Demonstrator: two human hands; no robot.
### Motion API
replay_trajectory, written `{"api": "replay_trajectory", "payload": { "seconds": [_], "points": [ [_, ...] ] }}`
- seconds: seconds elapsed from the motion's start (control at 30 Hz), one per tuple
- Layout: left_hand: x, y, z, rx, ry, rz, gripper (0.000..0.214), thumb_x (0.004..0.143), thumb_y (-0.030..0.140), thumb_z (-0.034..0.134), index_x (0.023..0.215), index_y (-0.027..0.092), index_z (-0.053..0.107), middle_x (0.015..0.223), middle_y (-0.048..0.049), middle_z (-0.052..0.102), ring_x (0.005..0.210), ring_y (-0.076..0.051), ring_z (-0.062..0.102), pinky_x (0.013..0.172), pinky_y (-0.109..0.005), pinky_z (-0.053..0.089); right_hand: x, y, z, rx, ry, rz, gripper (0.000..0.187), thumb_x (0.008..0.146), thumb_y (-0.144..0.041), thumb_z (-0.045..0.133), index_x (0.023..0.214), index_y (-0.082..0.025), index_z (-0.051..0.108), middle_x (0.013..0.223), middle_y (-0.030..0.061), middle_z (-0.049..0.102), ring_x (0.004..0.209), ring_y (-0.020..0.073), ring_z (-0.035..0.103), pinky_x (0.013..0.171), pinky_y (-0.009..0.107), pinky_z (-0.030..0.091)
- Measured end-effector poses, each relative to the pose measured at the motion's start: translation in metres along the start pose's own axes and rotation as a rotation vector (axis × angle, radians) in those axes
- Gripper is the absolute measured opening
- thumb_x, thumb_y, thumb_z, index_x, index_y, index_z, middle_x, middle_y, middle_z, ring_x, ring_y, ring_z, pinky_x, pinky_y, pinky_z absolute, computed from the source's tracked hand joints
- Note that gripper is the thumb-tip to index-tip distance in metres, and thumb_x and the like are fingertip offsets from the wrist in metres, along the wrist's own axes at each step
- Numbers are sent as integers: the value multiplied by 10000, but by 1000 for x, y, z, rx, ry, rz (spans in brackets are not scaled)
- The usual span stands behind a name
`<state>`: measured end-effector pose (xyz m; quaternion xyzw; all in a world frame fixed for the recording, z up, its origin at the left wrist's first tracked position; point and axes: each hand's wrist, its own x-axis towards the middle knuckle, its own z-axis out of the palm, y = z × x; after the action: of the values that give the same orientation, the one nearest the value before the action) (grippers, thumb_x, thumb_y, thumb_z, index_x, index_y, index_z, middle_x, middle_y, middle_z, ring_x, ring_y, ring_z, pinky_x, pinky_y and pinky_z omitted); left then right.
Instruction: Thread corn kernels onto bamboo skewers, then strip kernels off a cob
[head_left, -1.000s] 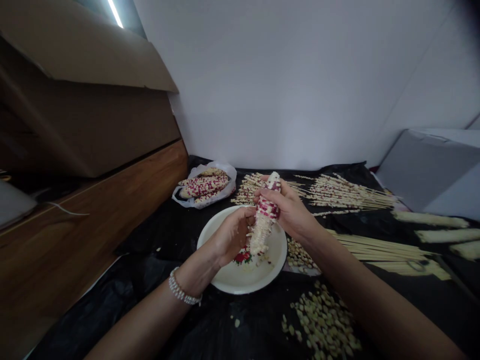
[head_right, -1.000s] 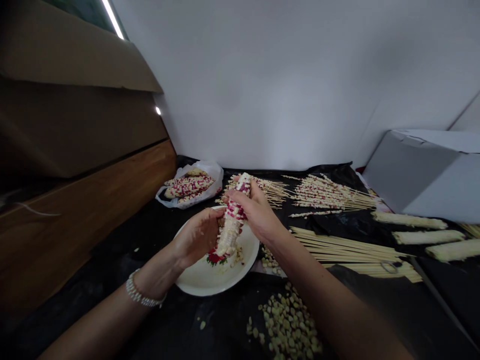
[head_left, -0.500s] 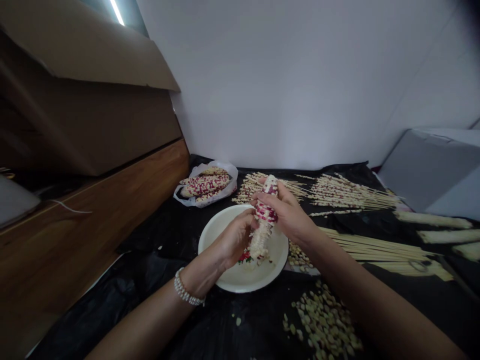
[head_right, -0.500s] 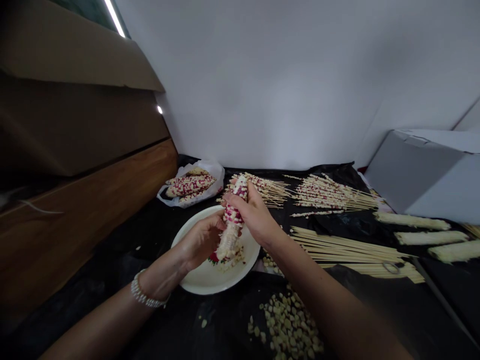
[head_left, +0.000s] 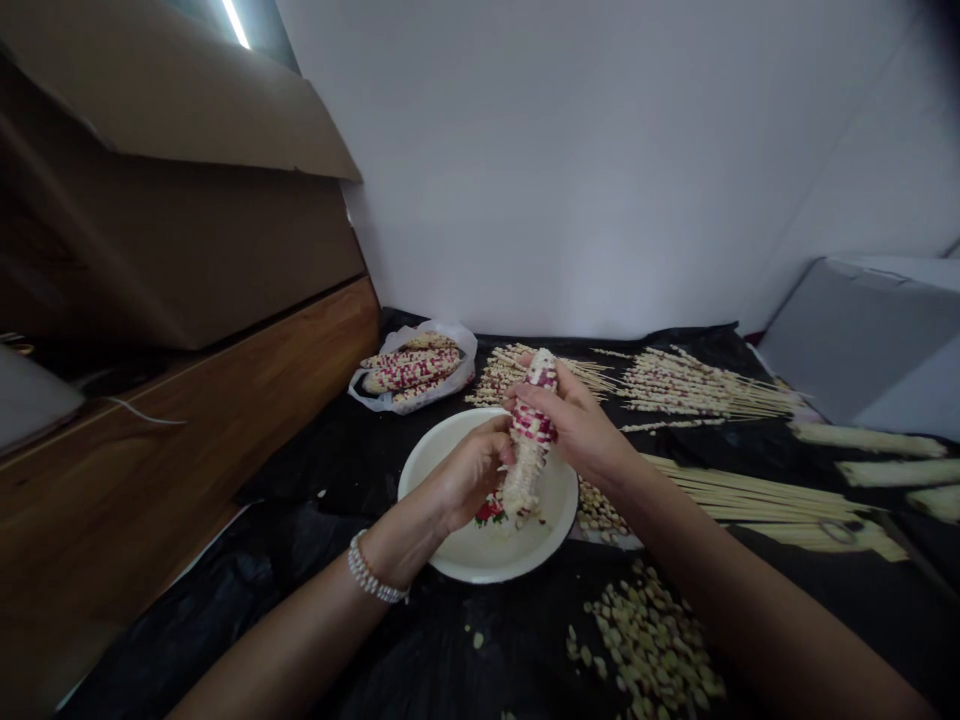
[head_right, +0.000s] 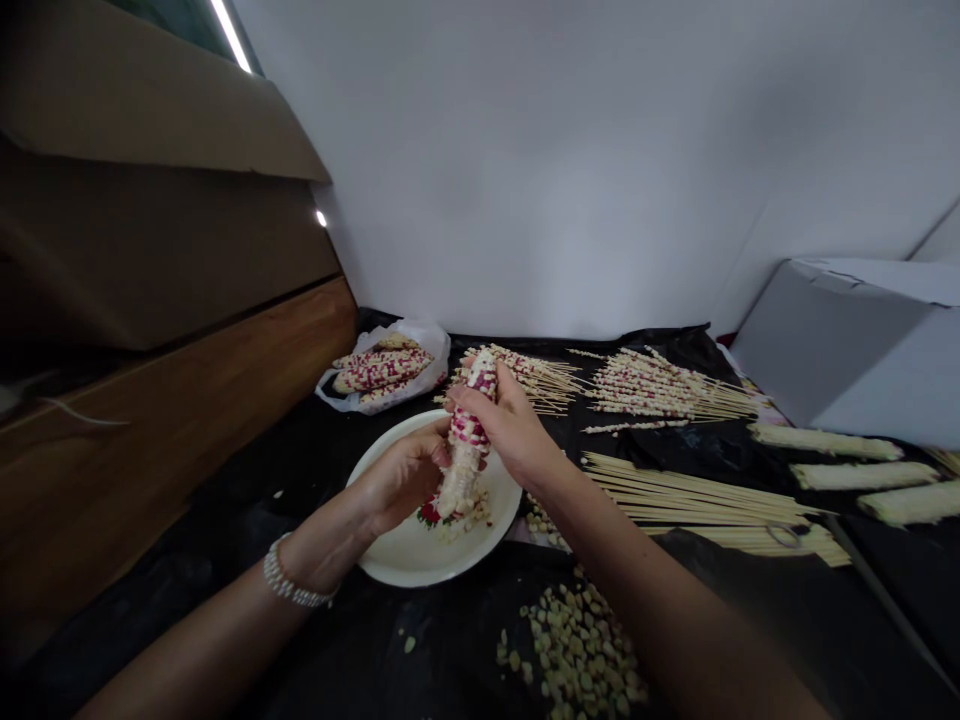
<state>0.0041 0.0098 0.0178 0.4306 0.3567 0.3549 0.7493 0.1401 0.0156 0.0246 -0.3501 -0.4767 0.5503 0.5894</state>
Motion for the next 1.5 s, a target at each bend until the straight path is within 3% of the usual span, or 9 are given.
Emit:
{"api": "replay_trajectory", "payload": {
  "seconds": [0.1,0.23,0.53,0.77,0.93,1.03,1.17,1.3,1.5],
  "points": [
    [0,3,-3,-36,-57,-11,306,604,145,531,891,193,626,785,-5,627,740,-154,568,633,-270,394,2,-1,-2,5,13,-9,380,769,-336,684,1104,-287,510,858,-4,611,714,170,578,619,321,462],
    [3,2,-4,-25,-40,-43,194,742,289,527,844,175,646,809,-32,648,819,-181,580,658,-281,390,1,-2,-3,-15,29,-21,388,767,-336,684,1115,-288,518,893,-2,619,739,170,576,634,314,457],
    [1,-1,0,63,-16,19,183,753,263,532,887,188,632,843,-28,643,830,-178,553,734,-303,385,1,1,-2,-40,24,-10,408,776,-354,681,1141,-290,512,890,11,629,736,180,589,635,326,469],
    [0,1,0,59,-14,55,218,607,119,528,805,194,579,740,12,569,710,-144,512,646,-270,350,2,3,-1,-43,14,-21,338,791,-351,658,1091,-300,510,826,1,607,706,191,584,591,337,470],
    [2,1,-2,17,-43,1,154,712,214,534,849,198,601,768,-3,590,759,-160,537,692,-281,382,3,1,-4,-64,32,-36,332,792,-361,662,1077,-294,505,883,2,623,725,175,587,629,326,470],
    [4,-3,-2,90,-3,54,102,731,212,529,812,195,589,798,-5,595,786,-163,531,707,-288,389,1,1,-3,-87,35,-40,329,801,-352,655,1091,-298,510,886,-3,618,743,173,587,660,327,472],
    [5,-8,0,177,62,135,181,666,147,502,825,189,578,814,-15,602,779,-173,526,676,-287,382,-2,3,0,-129,28,-48,334,795,-329,663,1101,-305,530,873,-7,603,773,184,580,689,334,474],
    [4,-5,-3,152,18,78,319,543,79,479,827,189,576,770,-3,585,716,-153,514,639,-271,364,-2,3,0,-152,30,-60,339,801,-346,654,1111,-306,524,867,0,601,736,188,574,638,337,472],
    [2,1,-6,108,-35,23,105,725,222,562,820,193,595,859,-15,604,813,-164,534,702,-282,380,1,2,-2,-173,63,-84,335,803,-337,656,1112,-313,528,872,-4,589,756,182,562,682,339,471]
  ]
}}
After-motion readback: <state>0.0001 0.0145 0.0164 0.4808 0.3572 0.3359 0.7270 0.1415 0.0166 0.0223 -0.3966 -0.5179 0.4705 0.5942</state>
